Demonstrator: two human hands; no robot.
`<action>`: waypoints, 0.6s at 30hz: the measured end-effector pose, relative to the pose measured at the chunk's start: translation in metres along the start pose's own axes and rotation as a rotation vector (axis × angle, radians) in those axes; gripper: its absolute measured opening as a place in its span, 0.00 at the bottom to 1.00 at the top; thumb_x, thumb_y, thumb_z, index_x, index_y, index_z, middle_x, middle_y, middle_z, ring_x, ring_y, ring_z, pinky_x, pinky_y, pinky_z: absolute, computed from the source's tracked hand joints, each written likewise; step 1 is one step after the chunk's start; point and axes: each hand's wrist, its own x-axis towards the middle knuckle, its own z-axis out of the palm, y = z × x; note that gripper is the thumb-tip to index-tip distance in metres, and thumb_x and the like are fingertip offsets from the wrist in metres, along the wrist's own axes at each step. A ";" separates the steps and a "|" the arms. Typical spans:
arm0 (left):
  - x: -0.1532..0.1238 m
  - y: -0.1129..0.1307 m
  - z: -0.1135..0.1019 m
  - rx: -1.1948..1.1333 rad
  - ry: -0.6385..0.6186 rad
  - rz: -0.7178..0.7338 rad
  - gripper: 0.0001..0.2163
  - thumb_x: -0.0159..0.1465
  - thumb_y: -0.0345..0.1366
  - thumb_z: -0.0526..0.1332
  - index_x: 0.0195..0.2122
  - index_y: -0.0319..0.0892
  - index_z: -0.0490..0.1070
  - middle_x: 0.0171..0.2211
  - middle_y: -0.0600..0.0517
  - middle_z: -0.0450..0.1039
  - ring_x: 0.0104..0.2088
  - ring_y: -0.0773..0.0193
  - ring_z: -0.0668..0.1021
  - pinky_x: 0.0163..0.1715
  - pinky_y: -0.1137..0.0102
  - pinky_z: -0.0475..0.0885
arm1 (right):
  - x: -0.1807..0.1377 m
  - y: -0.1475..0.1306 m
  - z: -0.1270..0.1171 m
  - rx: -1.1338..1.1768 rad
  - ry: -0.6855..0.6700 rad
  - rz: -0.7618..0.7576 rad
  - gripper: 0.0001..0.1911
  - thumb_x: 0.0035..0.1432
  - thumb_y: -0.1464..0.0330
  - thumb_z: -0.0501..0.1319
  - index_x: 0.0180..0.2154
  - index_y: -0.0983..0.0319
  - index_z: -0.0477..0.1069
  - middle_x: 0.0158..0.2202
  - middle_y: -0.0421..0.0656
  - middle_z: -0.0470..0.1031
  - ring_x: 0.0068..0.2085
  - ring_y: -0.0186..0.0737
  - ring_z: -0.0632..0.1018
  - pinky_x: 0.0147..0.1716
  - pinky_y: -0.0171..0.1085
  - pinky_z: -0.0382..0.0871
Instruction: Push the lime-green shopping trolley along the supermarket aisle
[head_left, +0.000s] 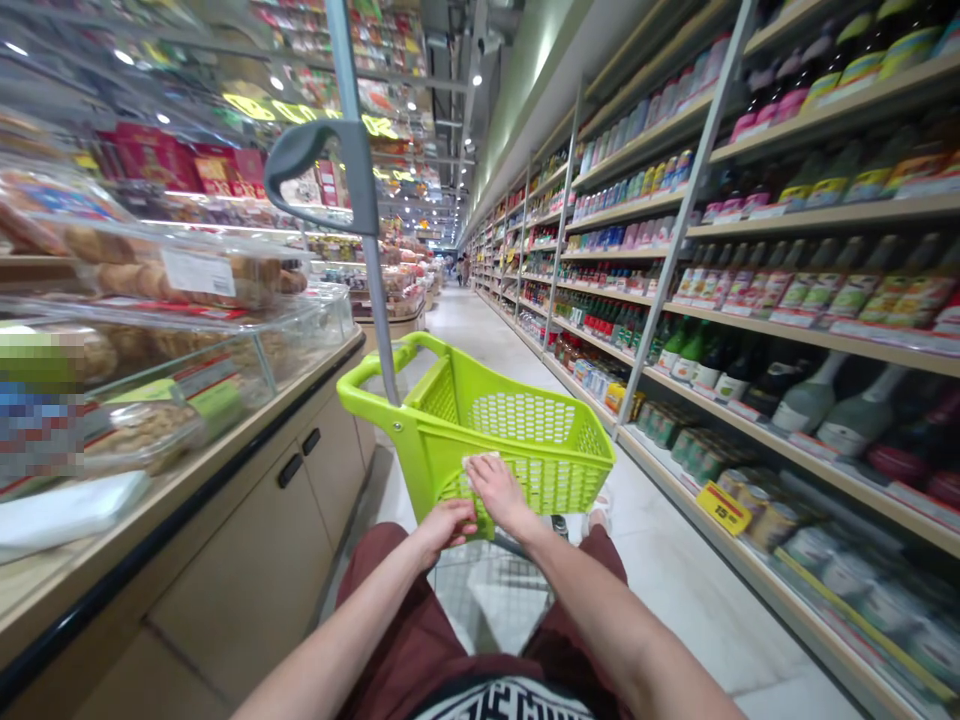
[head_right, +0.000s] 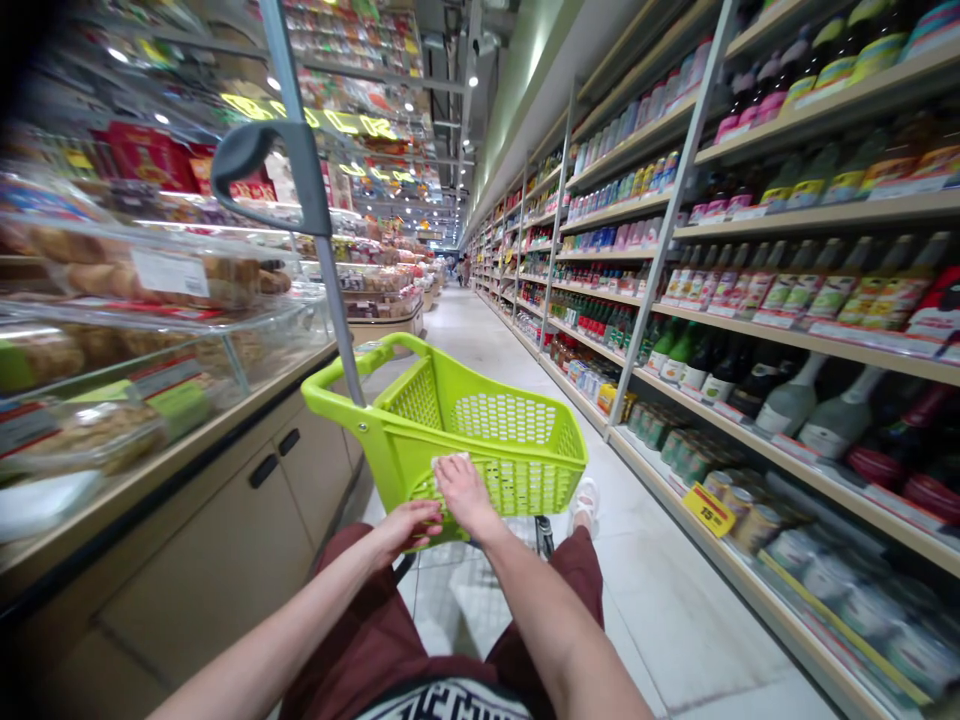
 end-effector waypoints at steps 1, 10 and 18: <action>0.001 -0.003 0.000 0.025 -0.003 -0.003 0.10 0.47 0.35 0.62 0.31 0.40 0.67 0.29 0.52 0.72 0.26 0.70 0.74 0.20 0.79 0.62 | -0.005 -0.003 0.004 -0.015 -0.026 -0.007 0.18 0.56 0.72 0.54 0.50 0.63 0.62 0.50 0.49 0.66 0.53 0.43 0.62 0.49 0.45 0.60; 0.005 -0.009 0.007 0.189 -0.002 0.060 0.12 0.46 0.37 0.62 0.31 0.40 0.66 0.26 0.54 0.72 0.27 0.67 0.75 0.23 0.75 0.61 | -0.006 0.013 -0.021 -0.004 0.076 0.046 0.19 0.59 0.72 0.50 0.52 0.60 0.60 0.55 0.46 0.60 0.58 0.43 0.55 0.53 0.48 0.55; 0.001 -0.005 0.018 0.260 -0.063 0.131 0.12 0.44 0.35 0.63 0.30 0.40 0.68 0.20 0.58 0.69 0.24 0.68 0.73 0.23 0.75 0.60 | -0.065 0.023 0.007 0.031 -0.116 0.109 0.18 0.55 0.76 0.53 0.48 0.61 0.65 0.49 0.49 0.68 0.54 0.44 0.64 0.49 0.46 0.63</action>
